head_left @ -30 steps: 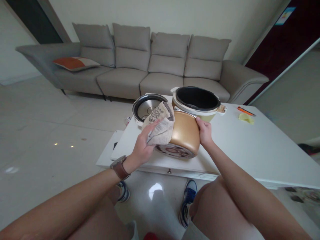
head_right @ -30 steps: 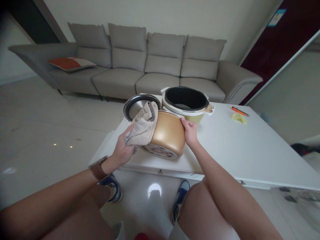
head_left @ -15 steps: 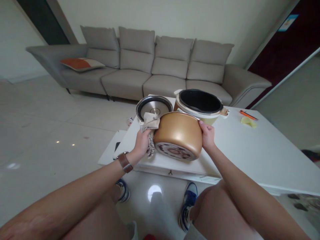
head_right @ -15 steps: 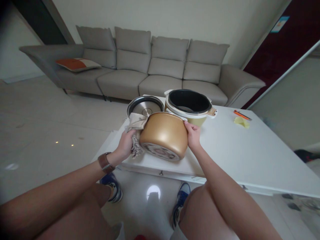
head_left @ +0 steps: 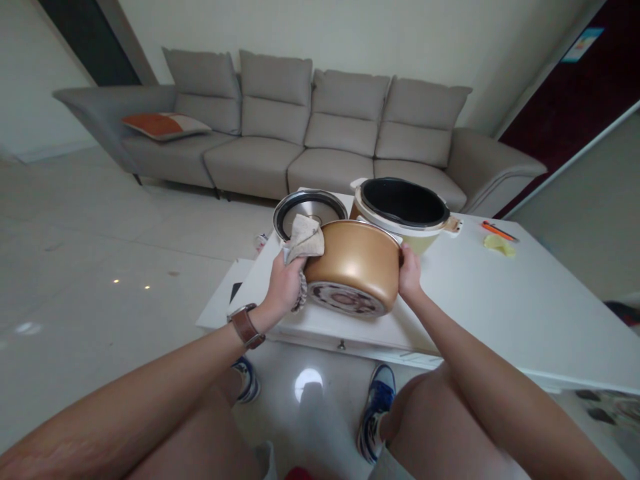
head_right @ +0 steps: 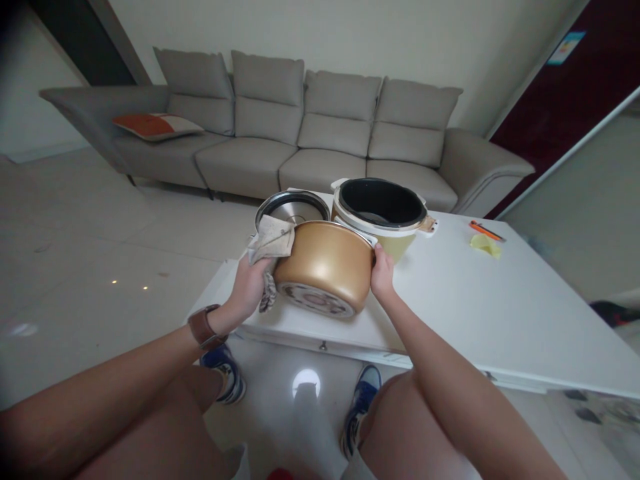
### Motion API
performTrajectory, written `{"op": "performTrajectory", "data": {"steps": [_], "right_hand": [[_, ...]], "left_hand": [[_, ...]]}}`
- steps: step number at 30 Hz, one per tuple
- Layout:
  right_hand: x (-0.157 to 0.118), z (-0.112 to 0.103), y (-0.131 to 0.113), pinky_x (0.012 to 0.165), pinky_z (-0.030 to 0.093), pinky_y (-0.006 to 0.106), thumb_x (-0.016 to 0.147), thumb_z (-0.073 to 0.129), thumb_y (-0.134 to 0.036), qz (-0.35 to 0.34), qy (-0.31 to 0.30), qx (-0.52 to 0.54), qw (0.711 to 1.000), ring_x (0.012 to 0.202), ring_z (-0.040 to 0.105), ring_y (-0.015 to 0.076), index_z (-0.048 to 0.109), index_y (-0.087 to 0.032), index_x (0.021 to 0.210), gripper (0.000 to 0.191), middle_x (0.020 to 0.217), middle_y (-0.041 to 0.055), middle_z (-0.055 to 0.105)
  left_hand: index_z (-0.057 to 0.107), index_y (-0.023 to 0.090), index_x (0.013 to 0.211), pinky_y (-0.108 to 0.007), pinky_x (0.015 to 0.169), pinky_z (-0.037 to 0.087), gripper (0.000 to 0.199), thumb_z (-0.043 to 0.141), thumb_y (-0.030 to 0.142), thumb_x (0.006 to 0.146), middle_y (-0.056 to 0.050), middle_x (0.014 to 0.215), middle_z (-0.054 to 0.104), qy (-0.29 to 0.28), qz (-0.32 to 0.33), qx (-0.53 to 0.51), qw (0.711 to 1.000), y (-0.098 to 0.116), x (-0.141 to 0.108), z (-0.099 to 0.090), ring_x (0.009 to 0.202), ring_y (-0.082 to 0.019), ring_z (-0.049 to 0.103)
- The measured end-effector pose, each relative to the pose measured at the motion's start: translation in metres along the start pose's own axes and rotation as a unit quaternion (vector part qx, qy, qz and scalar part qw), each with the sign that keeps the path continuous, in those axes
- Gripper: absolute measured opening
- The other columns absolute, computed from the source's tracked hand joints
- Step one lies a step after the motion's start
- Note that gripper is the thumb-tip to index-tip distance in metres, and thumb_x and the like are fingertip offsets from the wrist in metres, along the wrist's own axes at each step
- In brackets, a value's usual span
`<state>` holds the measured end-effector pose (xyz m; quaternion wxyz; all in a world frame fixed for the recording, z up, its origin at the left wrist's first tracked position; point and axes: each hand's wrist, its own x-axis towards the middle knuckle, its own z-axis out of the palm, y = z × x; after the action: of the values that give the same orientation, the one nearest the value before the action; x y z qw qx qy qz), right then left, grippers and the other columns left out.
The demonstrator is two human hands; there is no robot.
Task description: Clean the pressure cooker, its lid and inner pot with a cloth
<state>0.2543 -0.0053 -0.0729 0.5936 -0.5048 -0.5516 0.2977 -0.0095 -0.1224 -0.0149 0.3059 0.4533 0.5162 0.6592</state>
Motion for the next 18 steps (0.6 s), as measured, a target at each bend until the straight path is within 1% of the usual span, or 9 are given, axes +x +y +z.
{"op": "performTrajectory", "data": {"steps": [5,8,10,12,14,18], "right_hand": [[0.001,-0.005,-0.025,0.058,0.028,0.032,0.087,0.054,-0.069,-0.021,-0.001,-0.025,0.999,0.060,0.037,0.0140,0.044,-0.024,0.058,0.055,0.056,-0.0043,0.038],[0.000,-0.006,-0.040,0.055,0.026,0.030,0.085,0.060,-0.067,-0.038,0.000,-0.006,0.999,0.058,0.033,0.0121,0.042,-0.024,0.055,0.056,0.056,-0.0047,0.034],[-0.001,-0.007,-0.045,0.051,0.023,0.030,0.083,0.065,-0.067,-0.027,-0.008,0.008,1.000,0.054,0.029,0.0106,0.038,-0.024,0.052,0.059,0.054,-0.0053,0.031],[-0.001,-0.007,-0.047,0.048,0.019,0.030,0.080,0.068,-0.069,0.003,-0.025,0.019,1.000,0.050,0.026,0.0094,0.036,-0.024,0.049,0.063,0.051,-0.0057,0.030],[0.000,-0.008,-0.046,0.045,0.017,0.029,0.077,0.071,-0.072,0.031,-0.042,0.033,0.998,0.048,0.026,0.0090,0.037,-0.024,0.048,0.066,0.049,-0.0053,0.032],[0.002,-0.013,-0.040,0.044,0.017,0.028,0.070,0.075,-0.077,0.054,-0.062,0.054,0.995,0.047,0.029,0.0086,0.040,-0.023,0.047,0.069,0.048,-0.0044,0.037]], "left_hand": [[0.073,0.023,0.113,-0.048,0.120,0.041,0.033,0.064,0.032,0.082,-0.006,0.093,0.078,-0.013,0.009,0.002,1.000,-0.001,0.001,0.000,0.123,-0.029,0.066],[0.073,0.023,0.116,-0.049,0.121,0.039,0.036,0.064,0.032,0.083,-0.007,0.102,0.078,-0.023,0.015,0.017,0.999,-0.005,-0.001,0.000,0.124,-0.029,0.065],[0.073,0.023,0.118,-0.048,0.121,0.039,0.036,0.064,0.032,0.084,-0.007,0.109,0.078,-0.036,0.019,0.026,0.999,-0.007,-0.003,0.000,0.126,-0.028,0.064],[0.074,0.022,0.117,-0.046,0.120,0.040,0.036,0.064,0.031,0.084,-0.008,0.113,0.077,-0.048,0.021,0.030,0.998,-0.009,-0.004,0.001,0.126,-0.029,0.063],[0.075,0.022,0.116,-0.045,0.119,0.042,0.035,0.063,0.031,0.085,-0.008,0.111,0.078,-0.051,0.018,0.025,0.998,-0.010,-0.004,0.002,0.126,-0.029,0.064],[0.075,0.022,0.115,-0.044,0.120,0.040,0.034,0.064,0.032,0.085,-0.007,0.112,0.078,-0.042,-0.004,-0.012,0.999,-0.018,-0.003,0.004,0.126,-0.028,0.064]]}}
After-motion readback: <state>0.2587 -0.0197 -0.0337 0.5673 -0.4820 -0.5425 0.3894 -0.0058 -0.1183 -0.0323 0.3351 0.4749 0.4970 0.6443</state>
